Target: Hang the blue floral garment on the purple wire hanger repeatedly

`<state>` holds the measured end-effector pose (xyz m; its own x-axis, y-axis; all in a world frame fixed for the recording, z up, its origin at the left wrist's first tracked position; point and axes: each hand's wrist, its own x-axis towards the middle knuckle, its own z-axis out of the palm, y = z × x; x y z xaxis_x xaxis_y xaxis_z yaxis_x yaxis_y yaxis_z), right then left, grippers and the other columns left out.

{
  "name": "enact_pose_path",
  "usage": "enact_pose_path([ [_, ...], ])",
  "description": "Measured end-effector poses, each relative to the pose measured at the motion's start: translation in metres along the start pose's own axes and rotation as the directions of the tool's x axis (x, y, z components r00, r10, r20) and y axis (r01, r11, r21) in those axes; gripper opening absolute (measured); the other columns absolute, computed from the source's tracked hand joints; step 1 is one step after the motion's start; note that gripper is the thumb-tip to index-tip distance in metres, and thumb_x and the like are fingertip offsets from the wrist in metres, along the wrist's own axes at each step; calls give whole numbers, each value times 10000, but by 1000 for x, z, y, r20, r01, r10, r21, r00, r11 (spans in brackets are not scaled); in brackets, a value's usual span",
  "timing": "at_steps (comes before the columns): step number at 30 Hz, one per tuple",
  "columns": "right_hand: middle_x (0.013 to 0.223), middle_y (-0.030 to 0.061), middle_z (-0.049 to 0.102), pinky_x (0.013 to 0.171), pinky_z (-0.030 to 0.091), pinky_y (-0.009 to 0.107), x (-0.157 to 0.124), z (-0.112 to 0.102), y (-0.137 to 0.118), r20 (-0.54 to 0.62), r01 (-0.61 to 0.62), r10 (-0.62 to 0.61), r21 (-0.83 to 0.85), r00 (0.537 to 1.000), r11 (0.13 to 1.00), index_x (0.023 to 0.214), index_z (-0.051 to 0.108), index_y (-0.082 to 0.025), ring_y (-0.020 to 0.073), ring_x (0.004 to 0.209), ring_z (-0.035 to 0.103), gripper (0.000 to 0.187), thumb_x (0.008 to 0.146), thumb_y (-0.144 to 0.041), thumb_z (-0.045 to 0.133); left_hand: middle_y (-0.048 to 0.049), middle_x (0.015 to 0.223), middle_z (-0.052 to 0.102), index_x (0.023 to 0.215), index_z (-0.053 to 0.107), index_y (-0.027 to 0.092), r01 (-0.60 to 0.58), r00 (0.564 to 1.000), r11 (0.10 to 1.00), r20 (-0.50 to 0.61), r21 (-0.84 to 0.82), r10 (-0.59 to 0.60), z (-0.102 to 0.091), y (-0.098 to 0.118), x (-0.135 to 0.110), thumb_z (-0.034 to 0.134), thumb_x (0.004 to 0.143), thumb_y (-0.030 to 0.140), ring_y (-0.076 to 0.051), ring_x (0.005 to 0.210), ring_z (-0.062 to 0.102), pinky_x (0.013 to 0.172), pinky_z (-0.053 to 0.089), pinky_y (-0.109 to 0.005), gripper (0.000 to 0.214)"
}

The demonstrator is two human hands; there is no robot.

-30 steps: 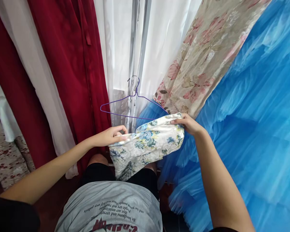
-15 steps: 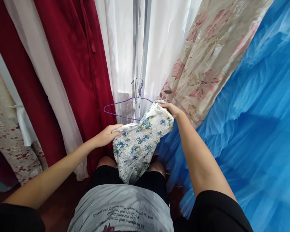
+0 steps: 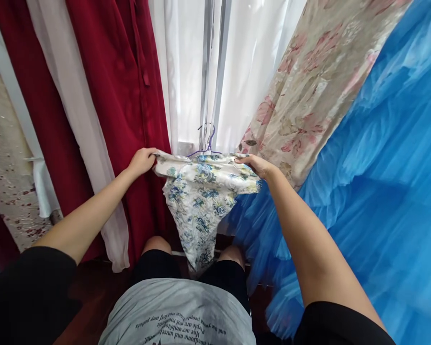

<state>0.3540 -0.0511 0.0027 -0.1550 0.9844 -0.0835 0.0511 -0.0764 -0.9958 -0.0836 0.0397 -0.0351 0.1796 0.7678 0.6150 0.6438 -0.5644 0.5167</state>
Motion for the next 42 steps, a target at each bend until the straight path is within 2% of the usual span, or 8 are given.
enact_pose_path([
  [2, 713, 89, 779, 592, 594, 335, -4, 1, -5, -43, -61, 60, -18, 997, 998, 1035, 729, -134, 244, 570, 714, 231, 814, -181, 686, -61, 869, 721, 922, 679, 173, 9, 997, 994, -76, -110, -17, 6, 16, 21, 485, 758, 187, -221, 855, 653, 791, 492, -305, 254],
  [5, 711, 96, 775, 609, 601, 330, -7, 5, -8, -41, -94, 93, -19, 995, 995, 1023, 721, -129, 245, 588, 723, 205, 827, -181, 689, -63, 948, 700, 1080, 617, 169, 47, 999, 970, 38, -240, -39, 22, 43, 33, 597, 732, 235, -203, 805, 646, 735, 499, -299, 354],
  [9, 702, 100, 773, 659, 617, 324, -5, 16, -1, -10, -78, 79, 8, 997, 997, 1025, 707, -112, 233, 596, 728, 186, 856, -179, 665, -79, 1066, 674, 1022, 603, 186, 13, 998, 997, -63, -77, -18, 39, 63, 23, 721, 692, 300, -222, 922, 626, 817, 484, -320, 368],
  [12, 695, 92, 769, 686, 627, 337, -3, 25, 6, 22, -96, 95, 25, 995, 995, 1038, 695, -116, 231, 597, 732, 183, 885, -201, 642, -47, 916, 696, 858, 621, 193, -20, 999, 1000, -43, -15, 19, 46, 67, 9, 571, 851, 360, -216, 872, 626, 781, 459, -306, 174],
  [15, 693, 85, 766, 701, 632, 341, -1, 29, 11, 54, -146, 145, 31, 988, 989, 1046, 689, -118, 228, 601, 733, 180, 892, -187, 625, -24, 794, 692, 781, 636, 210, -20, 1000, 1000, 3, 18, 20, 47, 71, -4, 451, 935, 403, -224, 814, 634, 702, 414, -300, 308],
  [31, 803, 83, 784, 711, 627, 354, 7, 31, 30, 102, -223, 217, 50, 971, 974, 1042, 693, -163, 234, 682, 743, 177, 916, -275, 638, -29, 1144, 757, 1180, 711, 325, -39, 999, 962, 11, 271, 38, 38, 91, -17, 434, 963, 456, -309, 1051, 675, 824, 447, -335, 376],
  [37, 806, 85, 766, 699, 578, 299, -5, 18, 48, -119, 104, -110, -52, 987, 993, 908, 688, -162, 214, 725, 707, 245, 828, -387, 742, -54, 986, 752, 1070, 705, 273, -221, 974, 953, 92, 209, 206, 23, 69, -15, 388, 990, 529, -279, 941, 677, 765, 442, -308, 415],
  [42, 709, -18, 655, 632, 463, 234, -17, 9, 75, -338, 362, -412, -203, 846, 910, 799, 603, -204, 169, 715, 596, 392, 767, -577, 719, -41, 874, 711, 955, 672, 224, -210, 977, 972, 47, 109, 206, 16, 36, -32, 418, 977, 549, -222, 812, 645, 728, 445, -271, 412],
])
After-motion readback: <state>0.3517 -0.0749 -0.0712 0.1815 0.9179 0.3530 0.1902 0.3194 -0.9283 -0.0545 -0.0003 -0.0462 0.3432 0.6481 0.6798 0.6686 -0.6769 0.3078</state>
